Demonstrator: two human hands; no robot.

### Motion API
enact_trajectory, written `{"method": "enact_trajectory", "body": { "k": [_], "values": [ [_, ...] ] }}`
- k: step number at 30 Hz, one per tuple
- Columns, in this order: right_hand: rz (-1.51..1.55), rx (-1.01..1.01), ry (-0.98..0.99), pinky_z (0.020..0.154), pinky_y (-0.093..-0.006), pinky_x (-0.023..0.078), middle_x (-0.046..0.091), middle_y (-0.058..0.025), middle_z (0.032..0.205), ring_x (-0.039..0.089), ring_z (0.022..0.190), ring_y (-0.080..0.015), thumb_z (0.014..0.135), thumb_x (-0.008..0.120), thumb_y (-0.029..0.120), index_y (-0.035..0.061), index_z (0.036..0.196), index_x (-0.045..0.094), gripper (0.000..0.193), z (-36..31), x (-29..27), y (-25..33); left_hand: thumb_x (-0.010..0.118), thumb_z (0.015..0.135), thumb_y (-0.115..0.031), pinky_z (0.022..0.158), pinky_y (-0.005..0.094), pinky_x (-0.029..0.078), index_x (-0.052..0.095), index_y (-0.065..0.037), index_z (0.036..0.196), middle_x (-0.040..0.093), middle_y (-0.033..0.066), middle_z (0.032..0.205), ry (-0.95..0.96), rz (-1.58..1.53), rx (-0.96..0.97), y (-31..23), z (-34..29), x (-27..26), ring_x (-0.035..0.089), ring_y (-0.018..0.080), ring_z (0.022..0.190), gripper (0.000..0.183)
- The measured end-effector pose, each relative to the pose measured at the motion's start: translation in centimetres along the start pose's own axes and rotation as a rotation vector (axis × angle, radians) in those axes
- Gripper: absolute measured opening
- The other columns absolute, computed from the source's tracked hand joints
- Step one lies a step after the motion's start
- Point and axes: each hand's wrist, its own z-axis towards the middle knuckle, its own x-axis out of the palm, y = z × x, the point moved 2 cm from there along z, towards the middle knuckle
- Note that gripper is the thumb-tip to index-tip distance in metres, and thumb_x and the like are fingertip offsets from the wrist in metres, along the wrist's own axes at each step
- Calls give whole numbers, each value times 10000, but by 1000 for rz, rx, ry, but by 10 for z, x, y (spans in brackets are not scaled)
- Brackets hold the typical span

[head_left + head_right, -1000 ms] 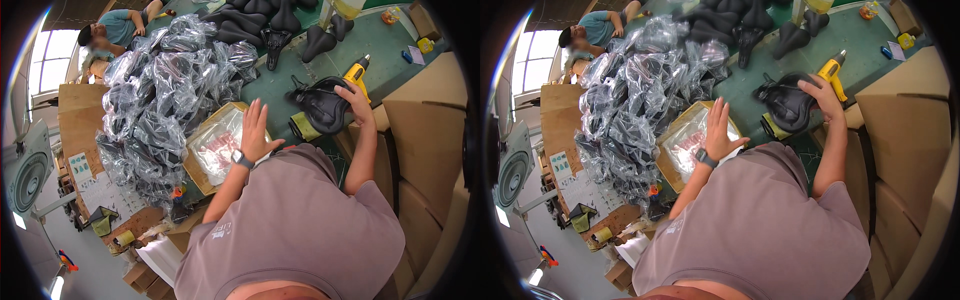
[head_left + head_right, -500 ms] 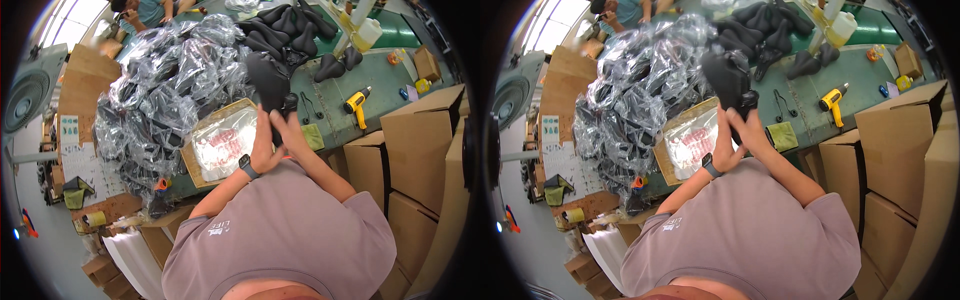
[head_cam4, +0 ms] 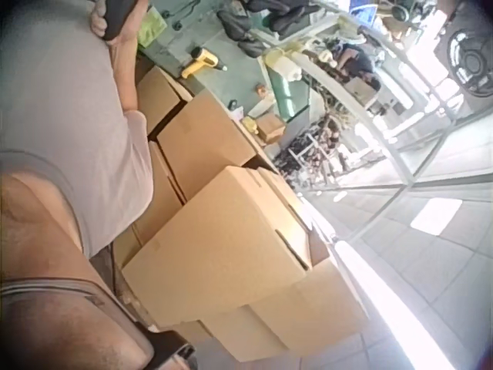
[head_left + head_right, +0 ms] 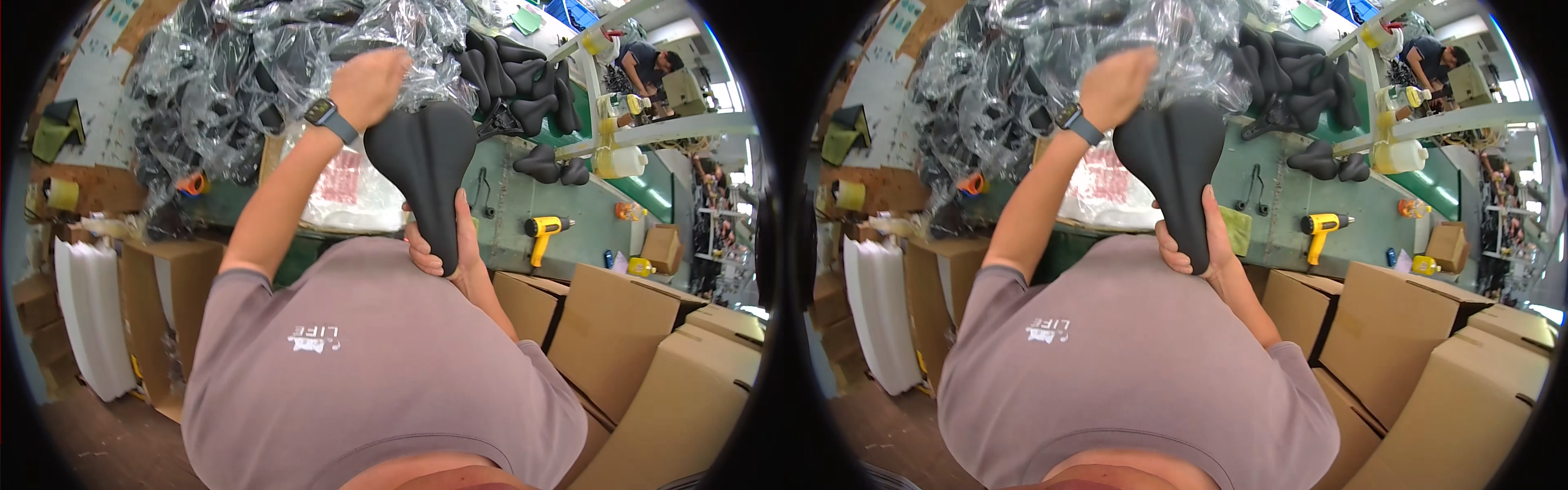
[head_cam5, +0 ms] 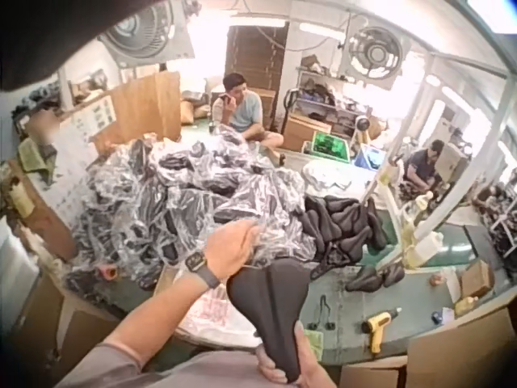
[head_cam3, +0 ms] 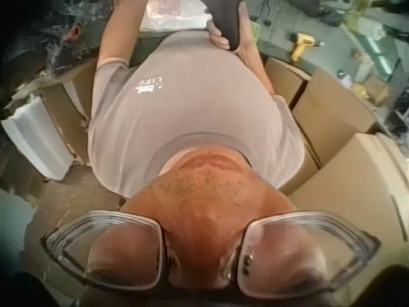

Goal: The person is inspecting bicycle seats and packing them into individual plastic bags at a factory workbench.

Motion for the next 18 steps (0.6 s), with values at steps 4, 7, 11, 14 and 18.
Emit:
{"method": "enact_trajectory", "body": {
  "k": [4, 7, 11, 14, 18],
  "values": [
    [-29, -82, 24, 374, -309, 409, 555, -129, 778, 466, 447, -171, 1071, 287, 908, 22, 1602, 457, 1046, -8, 1, 0, 747, 1076, -402, 1188, 456, 523, 601, -12, 1574, 728, 219, 1445, -27, -960, -101, 27, -41, 23, 670, 337, 1412, 649],
    [-1, -109, -8, 374, -309, 413, 561, -134, 784, 470, 445, -176, 1073, 275, 907, 12, 1616, 450, 1061, -11, 4, 1, 931, 927, -385, 1250, 472, 459, 499, -44, 1678, 700, 188, 1474, -142, -738, 144, -18, -98, 28, 630, 355, 1448, 931],
    [23, -129, -1, 383, -306, 411, 566, -142, 798, 475, 452, -183, 1084, 271, 893, 0, 1610, 465, 1054, -18, -8, 1, 911, 968, -306, 1189, 418, 505, 539, -39, 1655, 698, 142, 1453, -141, -771, 64, -29, -109, 50, 656, 262, 1358, 825],
    [-56, -134, -221, 383, -305, 404, 563, -141, 794, 488, 461, -183, 1090, 277, 884, 4, 1591, 498, 1036, -21, -17, -3, 640, 1181, -312, 945, 349, 608, 774, -12, 1364, 833, 79, 1054, -157, -927, -12, 30, -80, 97, 780, 167, 1011, 376],
    [-597, -45, -552, 438, -351, 490, 705, -209, 899, 611, 524, -222, 1096, 413, 838, -6, 1389, 597, 913, -41, -53, 2, 684, 1099, -432, 780, 495, 594, 753, -79, 954, 821, 146, 942, -25, -512, -413, 139, -95, 239, 777, 367, 838, 388]
  ]
}}
